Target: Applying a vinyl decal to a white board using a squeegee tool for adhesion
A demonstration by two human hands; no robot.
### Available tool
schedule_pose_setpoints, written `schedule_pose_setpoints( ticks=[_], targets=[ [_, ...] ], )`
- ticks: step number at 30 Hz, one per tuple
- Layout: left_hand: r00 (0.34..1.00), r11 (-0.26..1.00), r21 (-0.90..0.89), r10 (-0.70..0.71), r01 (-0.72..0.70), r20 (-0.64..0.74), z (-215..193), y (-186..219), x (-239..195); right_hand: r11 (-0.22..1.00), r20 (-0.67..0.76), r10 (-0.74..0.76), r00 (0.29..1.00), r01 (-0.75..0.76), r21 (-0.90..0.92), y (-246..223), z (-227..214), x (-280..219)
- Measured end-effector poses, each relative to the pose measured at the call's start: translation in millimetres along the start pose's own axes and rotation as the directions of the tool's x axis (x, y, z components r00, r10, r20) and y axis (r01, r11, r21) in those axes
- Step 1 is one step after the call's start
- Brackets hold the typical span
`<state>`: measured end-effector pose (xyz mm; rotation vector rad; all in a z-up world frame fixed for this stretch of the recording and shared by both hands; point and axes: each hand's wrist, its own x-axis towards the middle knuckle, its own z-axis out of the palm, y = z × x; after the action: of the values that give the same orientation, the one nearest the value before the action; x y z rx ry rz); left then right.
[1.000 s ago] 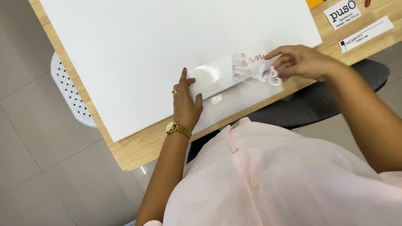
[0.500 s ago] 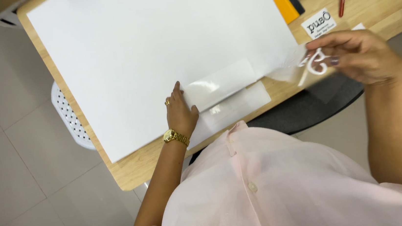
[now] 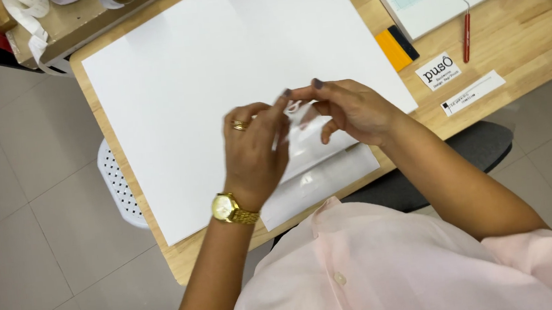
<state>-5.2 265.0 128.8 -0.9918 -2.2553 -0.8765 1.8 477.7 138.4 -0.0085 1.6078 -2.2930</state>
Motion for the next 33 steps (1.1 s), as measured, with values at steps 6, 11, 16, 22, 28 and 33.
schedule_pose_setpoints(
  ticks=[6,11,16,22,28,33],
  targets=[
    [0.986,0.996,-0.055,-0.082,0.075,-0.145,-51.2,1.4,19.0,0.996,-0.180,-0.062,0.982,0.073,0.056,62.2,-50.0,10.2],
    [0.968,0.989,-0.125,-0.110,0.083,-0.227,-70.7,5.4,28.4,0.360,-0.446,-0.177,0.877,-0.364,-0.859,126.2,-75.4,-19.7],
    [0.975,0.995,-0.011,-0.103,0.103,-0.196,-66.4,15.2,32.6,0.274,-0.489,-0.047,0.871,-0.459,-0.845,179.7,-61.0,-7.3],
    [0.985,0.997,-0.025,-0.072,0.069,-0.154,-52.0,19.4,38.1,0.596,-0.459,-0.092,0.883,-0.320,-0.736,209.5,-81.9,-5.0],
    [0.978,0.988,-0.063,-0.147,0.139,-0.150,-47.5,16.2,29.8,0.675,-0.339,0.350,0.873,-0.486,-0.556,166.4,-125.9,-54.9],
    [0.966,0.975,-0.082,-0.216,0.206,-0.144,-42.7,19.9,30.6,0.549,-0.505,0.467,0.726,-0.686,-0.478,173.4,-137.6,-79.7]
  ],
)
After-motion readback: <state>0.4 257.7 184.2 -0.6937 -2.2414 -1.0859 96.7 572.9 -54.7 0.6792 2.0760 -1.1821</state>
